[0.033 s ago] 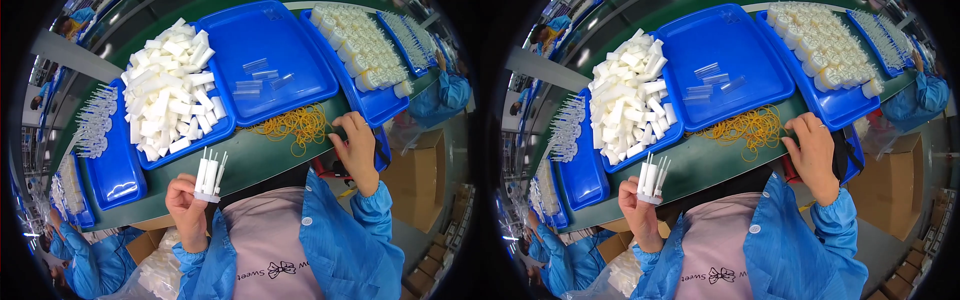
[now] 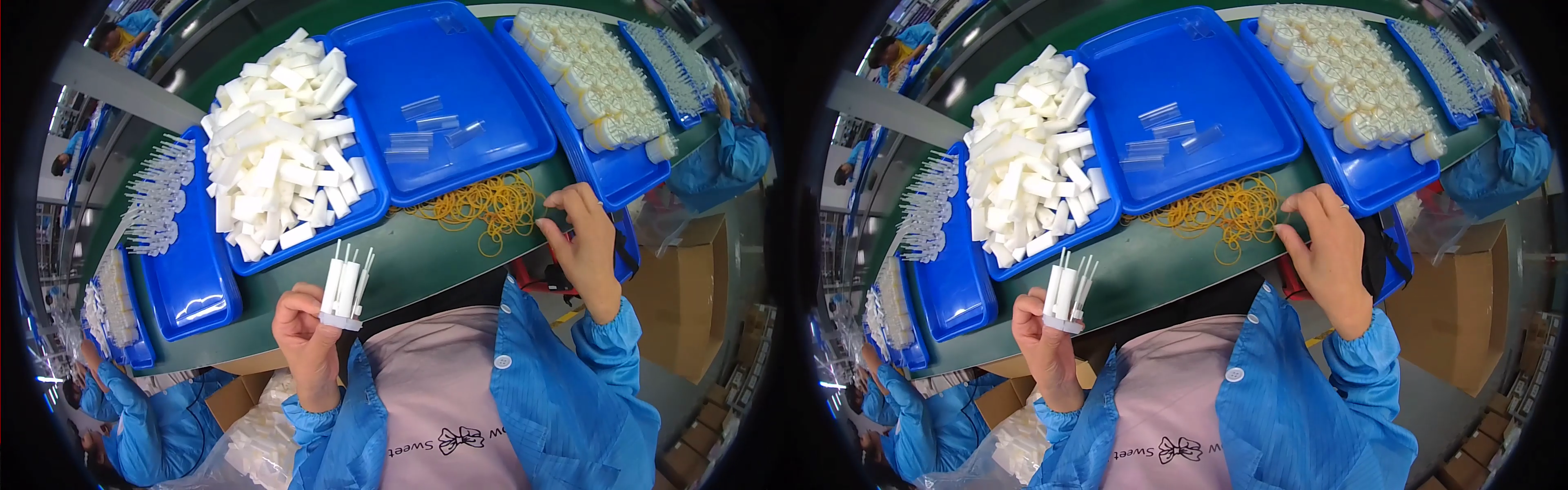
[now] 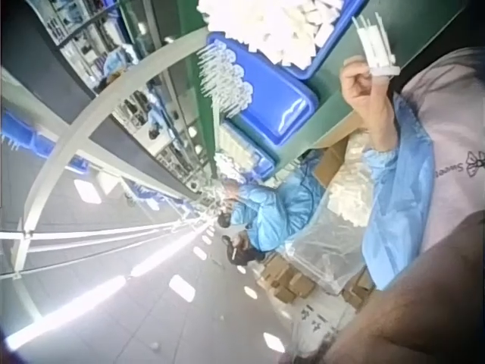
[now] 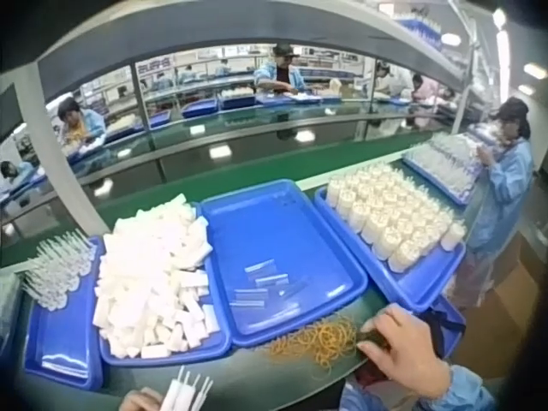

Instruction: The person places plastic sleeves over foam-loaded pin bases, secures them with rubber bands, and sets the finished units onto a tray. The person then assembles new units by mounting foam blocks onto plastic pins of a base by hand.

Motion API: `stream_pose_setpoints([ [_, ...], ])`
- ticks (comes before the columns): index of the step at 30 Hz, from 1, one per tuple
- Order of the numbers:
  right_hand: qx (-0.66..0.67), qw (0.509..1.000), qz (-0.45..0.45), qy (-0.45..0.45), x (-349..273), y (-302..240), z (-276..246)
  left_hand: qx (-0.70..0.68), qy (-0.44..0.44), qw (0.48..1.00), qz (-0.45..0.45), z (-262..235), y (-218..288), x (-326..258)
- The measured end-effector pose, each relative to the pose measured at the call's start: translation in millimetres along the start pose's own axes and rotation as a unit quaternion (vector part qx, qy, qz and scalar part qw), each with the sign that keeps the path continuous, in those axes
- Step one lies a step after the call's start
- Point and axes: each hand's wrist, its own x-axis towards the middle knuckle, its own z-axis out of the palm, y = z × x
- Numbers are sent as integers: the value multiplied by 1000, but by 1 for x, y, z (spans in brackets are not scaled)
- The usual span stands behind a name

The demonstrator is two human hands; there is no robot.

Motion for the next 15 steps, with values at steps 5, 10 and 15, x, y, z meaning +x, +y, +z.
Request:
stream_pose_setpoints([
  [5,217,967,-136,1,71,-53,7,-20,7,1000,-9,-9,-1,-1],
  [10,110,949,-297,-4,190,-76,96,8,-1,1000,19,-3,2,-7],
  [15,124,968,-169,-141,246,-80,158,10,18,999,27,-8,4,-17],
])
